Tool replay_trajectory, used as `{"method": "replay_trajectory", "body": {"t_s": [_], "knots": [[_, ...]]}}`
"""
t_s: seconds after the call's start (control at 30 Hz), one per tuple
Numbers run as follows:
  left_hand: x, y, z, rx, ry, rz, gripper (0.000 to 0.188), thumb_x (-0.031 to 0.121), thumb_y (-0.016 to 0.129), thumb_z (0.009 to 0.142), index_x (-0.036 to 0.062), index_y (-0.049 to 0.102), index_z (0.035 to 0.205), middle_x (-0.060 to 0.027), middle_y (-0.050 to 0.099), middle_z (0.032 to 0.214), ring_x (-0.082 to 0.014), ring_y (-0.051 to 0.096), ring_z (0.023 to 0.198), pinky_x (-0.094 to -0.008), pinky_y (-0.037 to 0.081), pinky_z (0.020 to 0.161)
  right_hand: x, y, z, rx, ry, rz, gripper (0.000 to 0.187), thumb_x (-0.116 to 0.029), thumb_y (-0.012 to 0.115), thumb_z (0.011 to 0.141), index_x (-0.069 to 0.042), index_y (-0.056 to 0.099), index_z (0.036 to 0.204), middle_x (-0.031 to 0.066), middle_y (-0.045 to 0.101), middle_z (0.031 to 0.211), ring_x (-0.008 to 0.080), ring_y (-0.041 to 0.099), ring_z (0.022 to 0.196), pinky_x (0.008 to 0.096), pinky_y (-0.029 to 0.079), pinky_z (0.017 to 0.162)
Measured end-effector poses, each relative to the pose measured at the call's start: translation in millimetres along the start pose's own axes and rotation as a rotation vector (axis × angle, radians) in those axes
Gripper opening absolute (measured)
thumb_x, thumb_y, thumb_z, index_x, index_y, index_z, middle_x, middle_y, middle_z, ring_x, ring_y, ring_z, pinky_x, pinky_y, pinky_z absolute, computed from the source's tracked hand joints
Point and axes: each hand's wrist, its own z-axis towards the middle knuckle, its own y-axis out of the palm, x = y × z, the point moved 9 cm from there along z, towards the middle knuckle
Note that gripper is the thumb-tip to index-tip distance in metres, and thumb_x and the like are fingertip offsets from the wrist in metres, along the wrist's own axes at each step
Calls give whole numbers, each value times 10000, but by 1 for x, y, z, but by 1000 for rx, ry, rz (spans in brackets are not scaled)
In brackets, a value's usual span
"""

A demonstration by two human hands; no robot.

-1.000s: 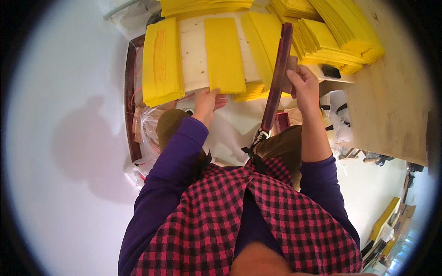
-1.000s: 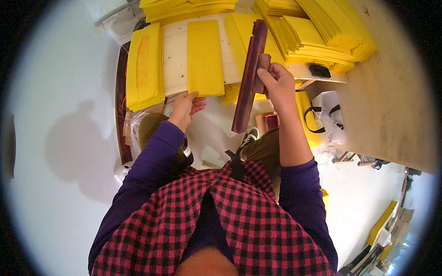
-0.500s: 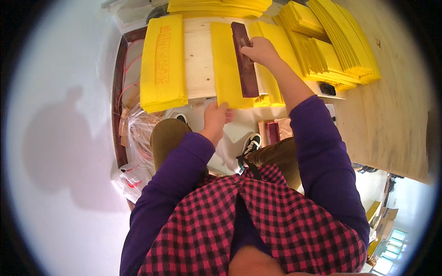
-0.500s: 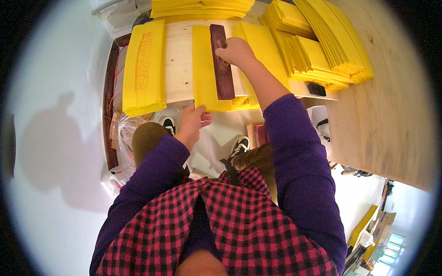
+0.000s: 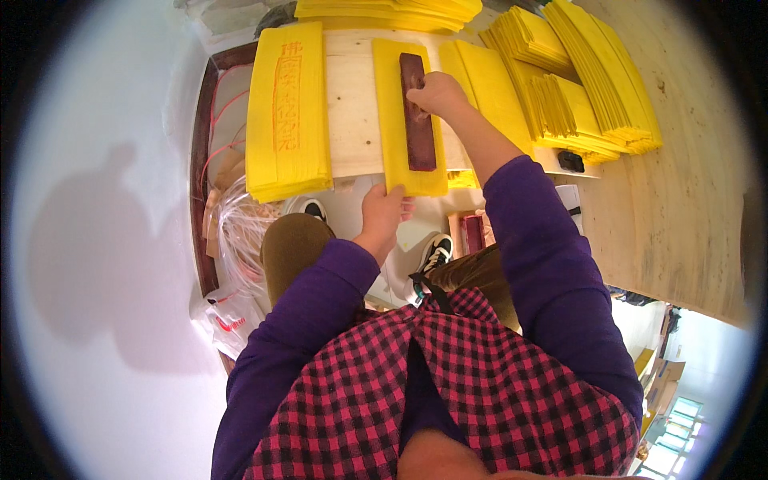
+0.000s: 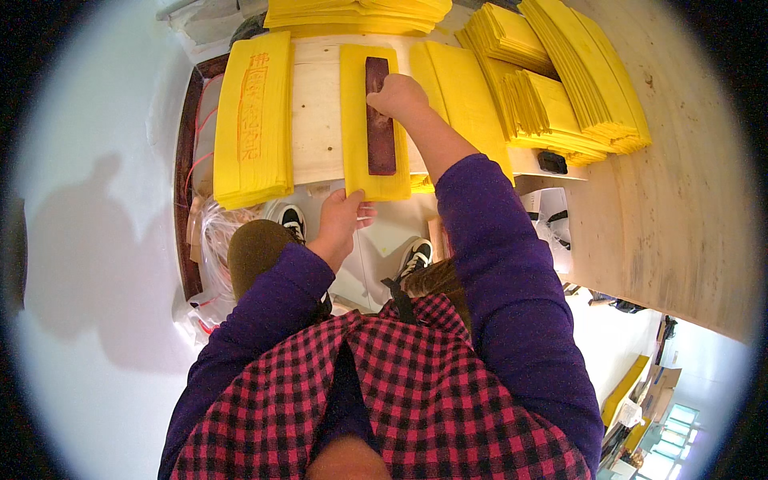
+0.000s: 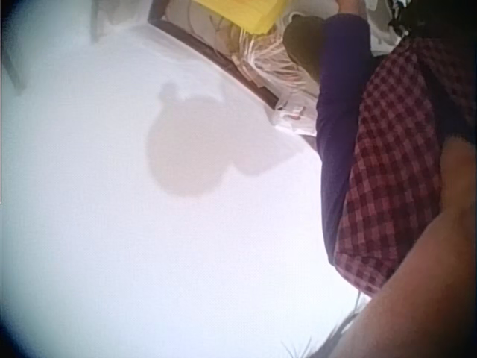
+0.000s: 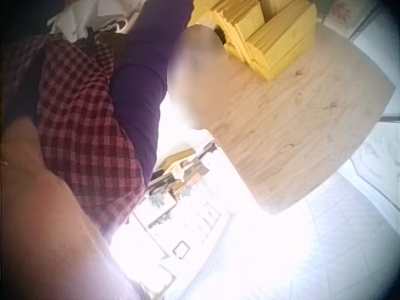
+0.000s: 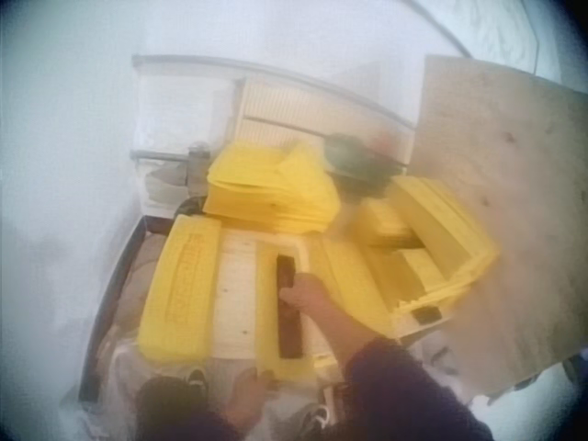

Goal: The person repeatedly picks up yellow paper sheets from a pile, places them on a wooden table, and uses a dark rectangular tool to press or smooth each sheet before stacking them. The person continues this cycle throughout the clip.

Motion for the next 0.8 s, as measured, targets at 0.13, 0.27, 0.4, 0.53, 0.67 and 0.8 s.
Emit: {"method": "replay_trajectory", "body": {"t_s": [0.13,0.27,0.4,0.53,0.67,0.8], "knots": [[1,1,0,1,-2,9,163,175,475,862,44,537,938,-55,590,805,-127,564,651,-263,460,598,-6,3,-5,75,-13,-46,407,-340,560,692,-8,649,911,188,632,913,311,611,867,382,487,757],[3,3,-3,-15,-4,14,167,183,474,862,48,537,938,-57,598,817,-124,560,647,-263,459,600,-7,1,-11,138,-3,-61,402,-351,540,712,-18,648,908,177,631,936,304,609,880,384,486,759],[7,5,-7,-9,-18,-9,170,158,487,835,29,527,938,-72,594,817,-128,544,653,-255,446,560,-5,1,-13,173,2,-42,392,-351,527,718,-21,646,893,171,634,924,308,609,876,389,486,753],[7,7,-10,6,-54,-50,178,172,500,837,40,525,953,-58,588,867,-131,540,697,-264,445,576,-3,1,-13,202,-7,-1,393,-341,502,706,-18,637,884,195,626,905,339,598,858,412,476,749],[9,8,-10,15,-51,-75,190,180,513,839,44,527,972,-46,581,901,-136,540,723,-265,446,592,-1,4,-11,176,14,-1,392,-340,497,714,-18,631,893,193,626,908,336,598,866,410,475,753],[10,9,-9,-4,-33,-85,195,178,510,844,43,531,982,-44,580,905,-140,542,739,-267,448,608,-1,5,-10,185,17,-3,400,-344,500,717,-19,625,913,192,627,911,334,598,867,408,474,756]]}}
